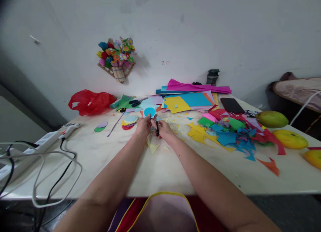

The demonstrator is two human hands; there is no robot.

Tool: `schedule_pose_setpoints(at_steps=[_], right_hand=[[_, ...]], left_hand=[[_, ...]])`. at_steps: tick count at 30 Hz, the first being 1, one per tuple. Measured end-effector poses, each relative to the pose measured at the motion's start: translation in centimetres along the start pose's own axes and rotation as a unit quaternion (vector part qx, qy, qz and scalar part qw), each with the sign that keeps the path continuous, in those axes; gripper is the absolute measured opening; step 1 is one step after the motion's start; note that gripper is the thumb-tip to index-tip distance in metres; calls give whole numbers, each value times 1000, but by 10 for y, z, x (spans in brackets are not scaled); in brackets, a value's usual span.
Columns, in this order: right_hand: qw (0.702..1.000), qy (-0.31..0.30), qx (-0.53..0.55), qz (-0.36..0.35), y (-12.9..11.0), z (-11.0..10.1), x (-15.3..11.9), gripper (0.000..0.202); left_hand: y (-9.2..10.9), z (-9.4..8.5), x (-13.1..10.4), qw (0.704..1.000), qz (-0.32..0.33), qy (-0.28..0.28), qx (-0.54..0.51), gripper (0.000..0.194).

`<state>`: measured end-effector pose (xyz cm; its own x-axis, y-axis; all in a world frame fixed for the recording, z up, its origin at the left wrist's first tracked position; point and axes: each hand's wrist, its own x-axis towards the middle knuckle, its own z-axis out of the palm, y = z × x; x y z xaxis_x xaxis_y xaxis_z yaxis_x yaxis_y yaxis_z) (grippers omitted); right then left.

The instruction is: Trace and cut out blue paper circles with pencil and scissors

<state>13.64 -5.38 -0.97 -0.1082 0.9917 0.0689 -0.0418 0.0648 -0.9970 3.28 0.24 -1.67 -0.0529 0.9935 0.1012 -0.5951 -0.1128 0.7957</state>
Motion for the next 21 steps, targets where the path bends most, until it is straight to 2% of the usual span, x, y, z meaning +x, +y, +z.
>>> schedule_pose_setpoints(at_steps=[21], right_hand=[[999,22,-42,1,0,3,1,35]], left_hand=[[-1,4,0,1000,4,26,-16,11]])
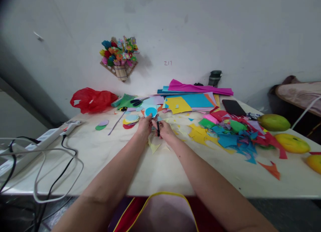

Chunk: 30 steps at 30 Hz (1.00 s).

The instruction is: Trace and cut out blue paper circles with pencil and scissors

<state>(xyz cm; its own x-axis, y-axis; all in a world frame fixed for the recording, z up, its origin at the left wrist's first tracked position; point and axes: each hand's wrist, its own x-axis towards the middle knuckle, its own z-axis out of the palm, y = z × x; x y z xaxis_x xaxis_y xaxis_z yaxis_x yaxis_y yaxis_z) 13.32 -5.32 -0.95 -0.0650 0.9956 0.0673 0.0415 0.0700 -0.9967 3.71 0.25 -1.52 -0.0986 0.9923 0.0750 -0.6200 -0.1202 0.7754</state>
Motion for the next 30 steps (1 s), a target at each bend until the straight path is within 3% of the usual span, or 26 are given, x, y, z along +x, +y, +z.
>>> schedule_pose_setpoints(at_steps=[7,30], right_hand=[[1000,5,-5,-14,4,1,2,34],[998,24,-58,-15,8,0,7,36]], left_hand=[[-7,-4,5,1000,13,-12,9,16],[-5,0,2,1000,0,28,12,8]])
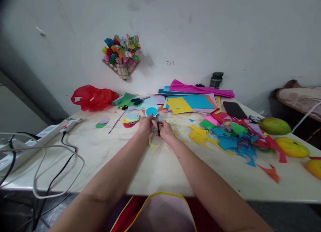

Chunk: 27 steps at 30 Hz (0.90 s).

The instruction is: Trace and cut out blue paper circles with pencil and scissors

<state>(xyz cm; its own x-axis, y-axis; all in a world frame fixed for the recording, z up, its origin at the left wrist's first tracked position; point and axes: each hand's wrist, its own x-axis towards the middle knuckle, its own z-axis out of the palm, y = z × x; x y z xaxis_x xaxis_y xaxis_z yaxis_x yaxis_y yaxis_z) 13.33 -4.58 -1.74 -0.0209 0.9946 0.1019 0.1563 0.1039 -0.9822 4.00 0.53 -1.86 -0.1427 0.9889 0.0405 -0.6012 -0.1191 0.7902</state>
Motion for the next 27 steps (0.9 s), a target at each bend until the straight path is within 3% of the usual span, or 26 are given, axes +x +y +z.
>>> schedule_pose_setpoints(at_steps=[27], right_hand=[[999,10,29,22,-4,1,-1,33]], left_hand=[[5,3,-1,999,-28,11,-23,8]])
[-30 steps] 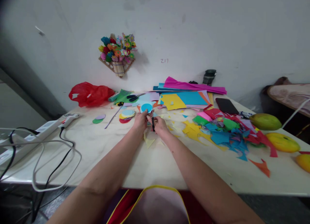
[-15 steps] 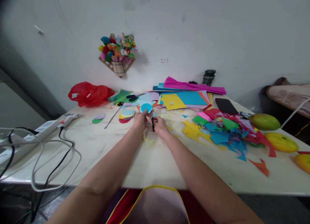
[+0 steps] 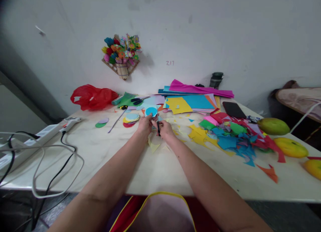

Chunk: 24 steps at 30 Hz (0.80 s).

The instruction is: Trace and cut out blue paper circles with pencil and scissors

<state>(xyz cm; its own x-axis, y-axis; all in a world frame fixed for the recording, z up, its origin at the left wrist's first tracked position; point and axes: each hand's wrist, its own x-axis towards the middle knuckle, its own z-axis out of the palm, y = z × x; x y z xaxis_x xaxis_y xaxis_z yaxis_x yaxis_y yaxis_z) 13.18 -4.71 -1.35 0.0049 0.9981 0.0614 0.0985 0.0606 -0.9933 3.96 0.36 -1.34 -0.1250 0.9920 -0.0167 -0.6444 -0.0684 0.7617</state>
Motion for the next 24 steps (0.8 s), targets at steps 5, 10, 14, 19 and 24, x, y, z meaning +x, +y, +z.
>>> schedule_pose_setpoints(at_steps=[5,10,14,19,24], right_hand=[[1000,-4,8,0,-2,0,-2,34],[1000,0,15,3,-6,0,-5,34],[1000,1,19,-3,-5,0,-5,33],[1000,7,18,-1,-4,1,-3,31],[1000,13,8,-3,-1,0,-1,28]], left_hand=[[3,1,-3,1000,-4,2,-5,7],[4,2,-3,1000,-5,4,-15,7],[4,2,-4,1000,-8,6,-16,6],[4,2,-3,1000,-10,5,-15,6],[3,0,-1,1000,-6,-2,-13,8]])
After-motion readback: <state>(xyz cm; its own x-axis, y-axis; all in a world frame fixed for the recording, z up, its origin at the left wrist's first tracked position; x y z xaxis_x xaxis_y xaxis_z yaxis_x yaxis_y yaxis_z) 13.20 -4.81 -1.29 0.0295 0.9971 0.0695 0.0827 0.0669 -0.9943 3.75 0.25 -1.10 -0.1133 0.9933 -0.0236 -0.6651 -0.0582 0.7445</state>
